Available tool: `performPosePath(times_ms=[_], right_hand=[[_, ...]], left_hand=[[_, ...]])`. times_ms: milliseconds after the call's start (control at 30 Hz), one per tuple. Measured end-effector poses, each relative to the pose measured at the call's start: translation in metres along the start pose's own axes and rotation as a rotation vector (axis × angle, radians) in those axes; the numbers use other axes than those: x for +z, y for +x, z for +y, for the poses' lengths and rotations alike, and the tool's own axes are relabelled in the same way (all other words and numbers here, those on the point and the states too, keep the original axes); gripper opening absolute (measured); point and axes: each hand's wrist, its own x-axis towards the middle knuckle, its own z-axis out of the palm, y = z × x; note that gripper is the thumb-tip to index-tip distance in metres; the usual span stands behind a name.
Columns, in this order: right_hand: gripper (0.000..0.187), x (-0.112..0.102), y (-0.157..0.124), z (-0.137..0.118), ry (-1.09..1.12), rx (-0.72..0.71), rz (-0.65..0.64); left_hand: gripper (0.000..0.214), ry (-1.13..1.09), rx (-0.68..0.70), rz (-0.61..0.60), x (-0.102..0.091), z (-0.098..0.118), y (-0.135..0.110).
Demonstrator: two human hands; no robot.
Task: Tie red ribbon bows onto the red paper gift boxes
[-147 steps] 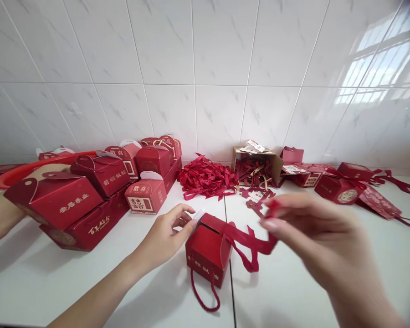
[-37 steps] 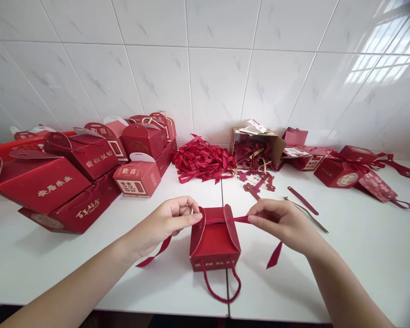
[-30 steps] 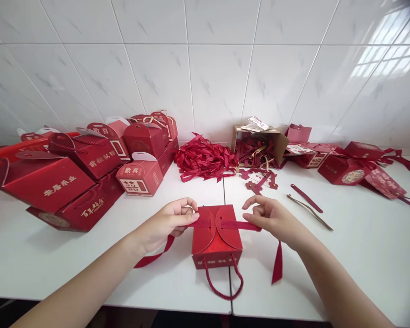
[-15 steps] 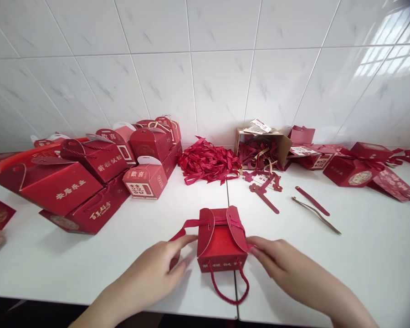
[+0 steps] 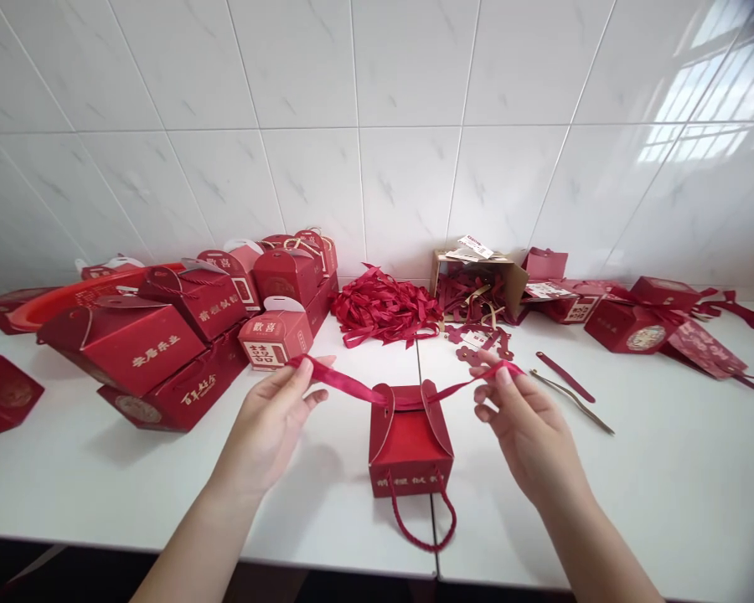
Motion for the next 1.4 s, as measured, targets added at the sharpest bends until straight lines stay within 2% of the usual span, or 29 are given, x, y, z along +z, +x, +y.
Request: performPosePath(times_ms=[167,367,500,600,700,867,1033,1200,1300,1400], right_hand=[[0.028,0.016,0.019,-0.036,-0.284,-0.248,-0.035],[0.022,0.048,0.029,-0.078,-0.438,-0.476,-0.140],[0.021,0.062,0.036,-0.089,-0.346,-0.405,-0.259],[0.021,0.067,0.039,-0.091,-0.191,-0.289,-0.367],[0.024,0.068,0.038,-0.092,-0.130,-0.222,-0.424],[0.025,0.067,0.036,-0.096,-0.102,-0.236,-0.448],[0.022,0.070,0.041,-0.099,-0.094,-0.224,-0.432],[0.015,0.075,0.042,-0.101,-0.141,-0.183,-0.419],[0.016,0.074,0.038,-0.100,-0.213,-0.163,-0.580],[0.028,0.072,0.034,-0.098,-0.266,-0.170,-0.694]], left_hand=[[0.015,0.229,0.176,-0.133,0.027,0.035,0.007],[0.019,0.426,0.263,-0.233,0.059,0.067,0.011],[0.020,0.471,0.356,-0.282,0.074,0.079,0.015],[0.024,0.437,0.359,-0.311,0.080,0.083,0.019],[0.028,0.397,0.359,-0.315,0.083,0.086,0.022],[0.027,0.316,0.348,-0.310,0.085,0.086,0.025],[0.017,0.351,0.378,-0.328,0.086,0.079,0.025],[0.017,0.461,0.331,-0.406,0.089,0.077,0.019],[0.023,0.555,0.306,-0.417,0.092,0.079,0.016],[0.026,0.643,0.317,-0.449,0.094,0.079,0.014]])
